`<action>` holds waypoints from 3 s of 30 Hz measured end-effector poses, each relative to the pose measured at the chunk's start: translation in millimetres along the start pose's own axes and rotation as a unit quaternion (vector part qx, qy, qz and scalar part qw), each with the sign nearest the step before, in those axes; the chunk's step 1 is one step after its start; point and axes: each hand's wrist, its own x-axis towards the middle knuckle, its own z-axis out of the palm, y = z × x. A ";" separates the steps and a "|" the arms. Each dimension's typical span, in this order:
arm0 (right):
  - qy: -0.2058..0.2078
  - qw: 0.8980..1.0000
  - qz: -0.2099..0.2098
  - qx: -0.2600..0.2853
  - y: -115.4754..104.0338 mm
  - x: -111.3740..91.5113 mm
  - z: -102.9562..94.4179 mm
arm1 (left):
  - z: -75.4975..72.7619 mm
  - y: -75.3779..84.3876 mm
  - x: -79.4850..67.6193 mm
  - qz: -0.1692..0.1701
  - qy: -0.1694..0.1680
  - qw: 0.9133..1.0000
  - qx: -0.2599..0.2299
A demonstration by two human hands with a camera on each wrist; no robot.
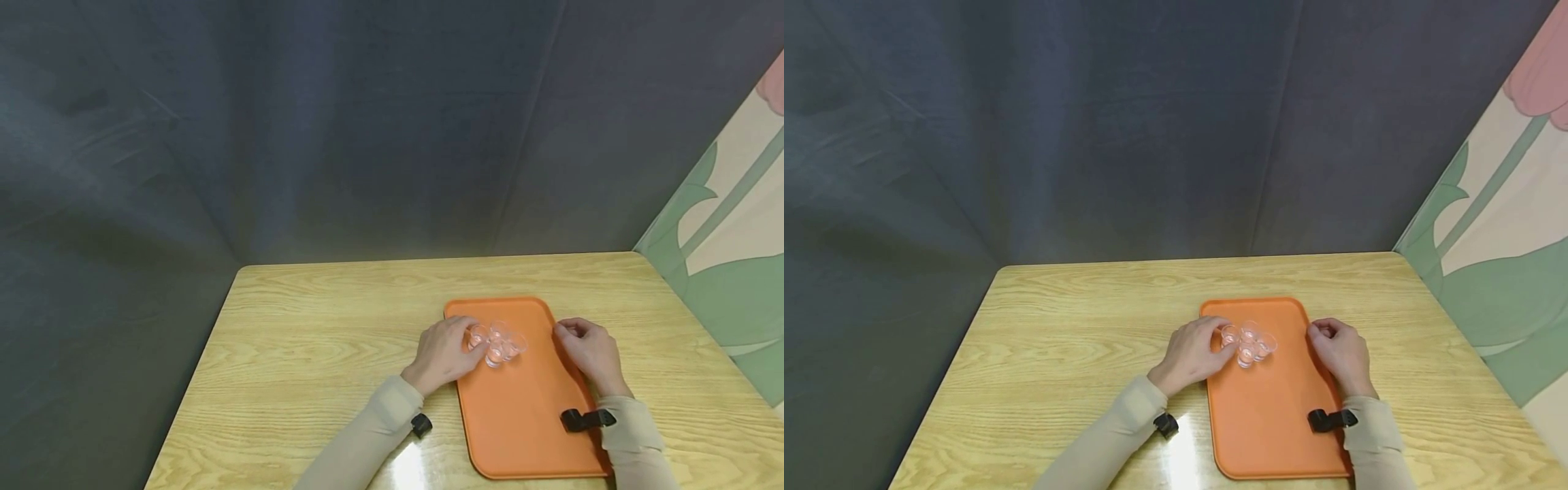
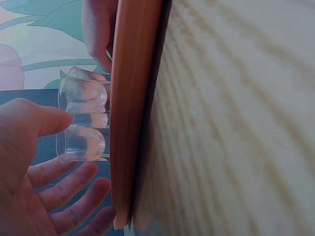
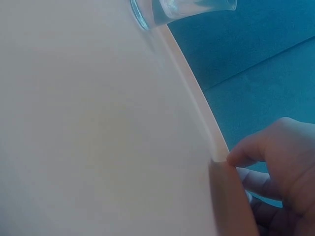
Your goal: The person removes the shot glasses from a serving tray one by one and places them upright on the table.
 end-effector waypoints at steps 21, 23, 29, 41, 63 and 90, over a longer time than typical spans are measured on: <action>0.007 1.000 0.004 -0.001 -0.1 -0.3 1.2 | -5.0 -4.8 -0.6 -0.005 0.012 1.000 -0.010; 0.006 1.000 0.007 0.001 -0.3 -0.1 1.2 | -5.9 -5.6 -0.5 -0.009 0.009 1.000 -0.014; 0.004 1.000 0.011 0.003 -1.5 0.9 1.2 | -11.7 -7.5 0.0 -0.027 0.000 0.999 -0.019; 0.007 1.000 0.010 0.000 1.3 -0.2 2.1 | -17.1 -12.3 -2.5 -0.039 0.009 0.999 -0.032; 0.015 1.000 0.000 -0.003 1.4 1.2 2.2 | -47.6 -40.5 -13.4 -0.093 0.032 0.993 -0.071; 0.022 1.000 -0.021 0.000 0.7 -0.7 0.7 | -83.9 -84.0 -43.2 -0.137 0.053 0.988 -0.038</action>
